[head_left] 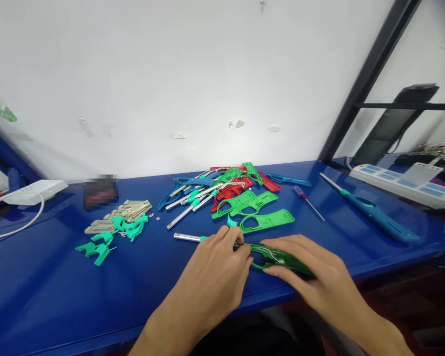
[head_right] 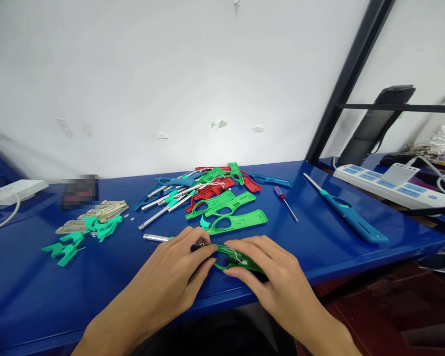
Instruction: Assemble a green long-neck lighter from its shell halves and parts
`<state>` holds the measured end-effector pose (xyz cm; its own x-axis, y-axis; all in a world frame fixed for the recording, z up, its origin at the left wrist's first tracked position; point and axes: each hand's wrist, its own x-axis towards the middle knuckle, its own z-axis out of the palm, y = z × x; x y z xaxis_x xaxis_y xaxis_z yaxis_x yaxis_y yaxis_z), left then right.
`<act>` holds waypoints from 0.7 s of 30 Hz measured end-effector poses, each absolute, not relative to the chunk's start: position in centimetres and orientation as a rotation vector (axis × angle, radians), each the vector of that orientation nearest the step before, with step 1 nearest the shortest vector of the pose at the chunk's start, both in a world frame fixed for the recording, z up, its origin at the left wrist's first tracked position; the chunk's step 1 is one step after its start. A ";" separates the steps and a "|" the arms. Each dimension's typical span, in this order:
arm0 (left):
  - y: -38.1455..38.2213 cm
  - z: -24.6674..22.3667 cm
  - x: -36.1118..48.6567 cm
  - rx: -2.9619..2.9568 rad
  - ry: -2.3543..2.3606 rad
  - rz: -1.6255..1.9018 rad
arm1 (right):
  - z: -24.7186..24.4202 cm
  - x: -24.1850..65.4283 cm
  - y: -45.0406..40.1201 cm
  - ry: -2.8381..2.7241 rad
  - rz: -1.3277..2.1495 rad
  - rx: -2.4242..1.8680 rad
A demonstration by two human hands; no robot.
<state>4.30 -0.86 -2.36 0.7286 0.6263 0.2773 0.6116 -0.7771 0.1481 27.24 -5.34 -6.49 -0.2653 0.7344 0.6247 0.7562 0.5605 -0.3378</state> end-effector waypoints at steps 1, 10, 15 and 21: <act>-0.9 -2.3 4.3 2.878 1.032 0.488 | -6.3 27.5 -5.4 -2.000 -0.005 -1.213; -1.2 -2.2 4.3 2.895 1.036 0.449 | -5.0 29.6 -5.0 -2.066 0.090 -1.229; -1.1 -2.2 4.3 2.913 1.028 0.435 | -5.1 29.4 -4.5 -2.112 0.070 -1.190; -1.1 -2.3 4.2 2.921 1.032 0.437 | -5.4 29.1 -4.9 -2.094 0.067 -1.271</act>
